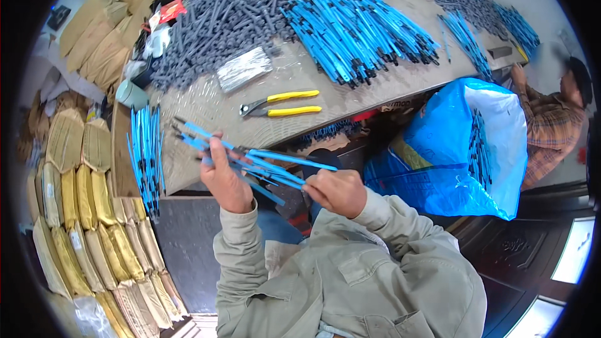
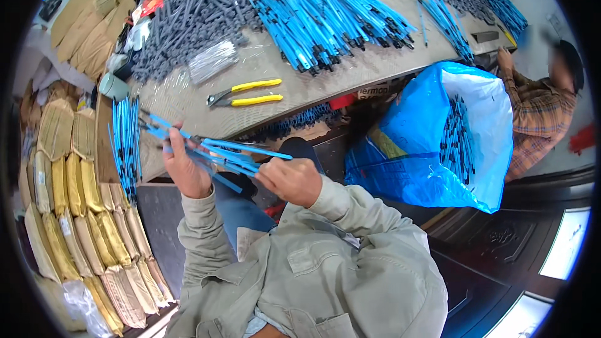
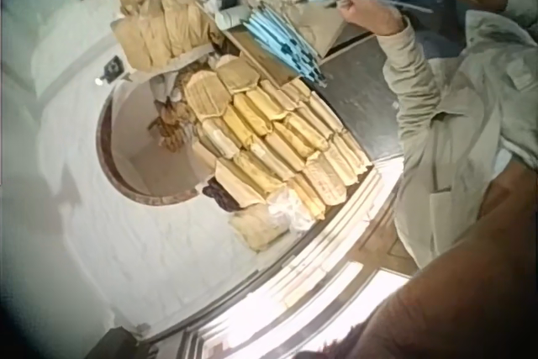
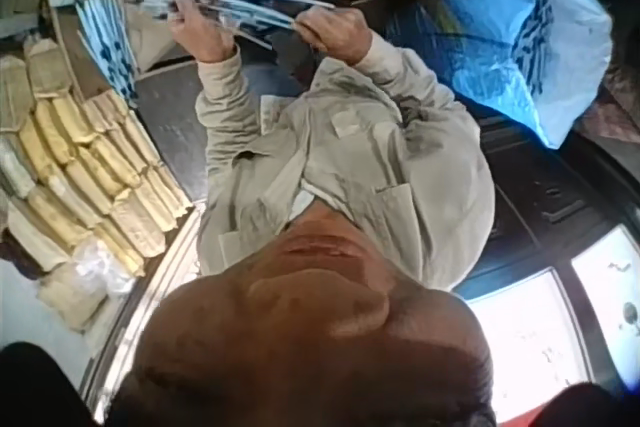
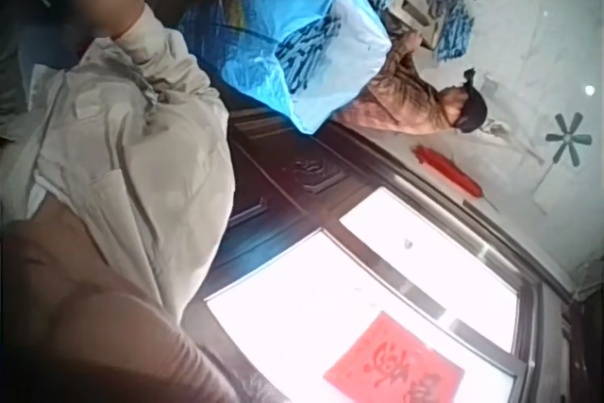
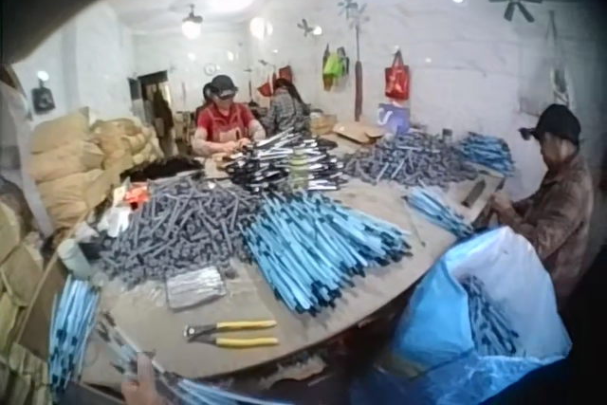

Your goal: The person assembles a cleaning brush by inserting blue bristle components into a circular plastic hub using pliers.

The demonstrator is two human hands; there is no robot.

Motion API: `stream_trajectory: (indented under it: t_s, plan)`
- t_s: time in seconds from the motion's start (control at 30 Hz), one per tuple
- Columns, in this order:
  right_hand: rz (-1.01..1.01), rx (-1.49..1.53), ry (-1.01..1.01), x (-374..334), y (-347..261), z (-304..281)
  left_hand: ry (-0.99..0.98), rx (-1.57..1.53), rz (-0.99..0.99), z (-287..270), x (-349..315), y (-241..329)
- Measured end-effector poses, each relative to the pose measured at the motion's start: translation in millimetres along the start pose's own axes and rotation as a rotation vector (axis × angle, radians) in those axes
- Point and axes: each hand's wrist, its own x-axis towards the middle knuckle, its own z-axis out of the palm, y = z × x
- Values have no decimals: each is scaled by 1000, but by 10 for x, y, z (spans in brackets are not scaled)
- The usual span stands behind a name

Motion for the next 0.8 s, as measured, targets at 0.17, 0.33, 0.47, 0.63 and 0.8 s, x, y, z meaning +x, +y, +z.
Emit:
stream_trajectory:
  t_s: [0.17,0.33,0.47,0.63,0.8]
  plan:
    - [129,153,60,13,-122,190,83,-127,7,42,137,16]
    - [16,442,-424,282,240,-66,2,-202,-47,-72,157,154]
    - [139,237,71,958,1253,-531,-372,-488,-144,-146,102,315]
    - [376,-404,145,1773,2438,-816,-125,-331,-40,-11,-74,482]
    - [528,-574,-55,2091,2807,-573,-30,-409,-186,35,-192,462]
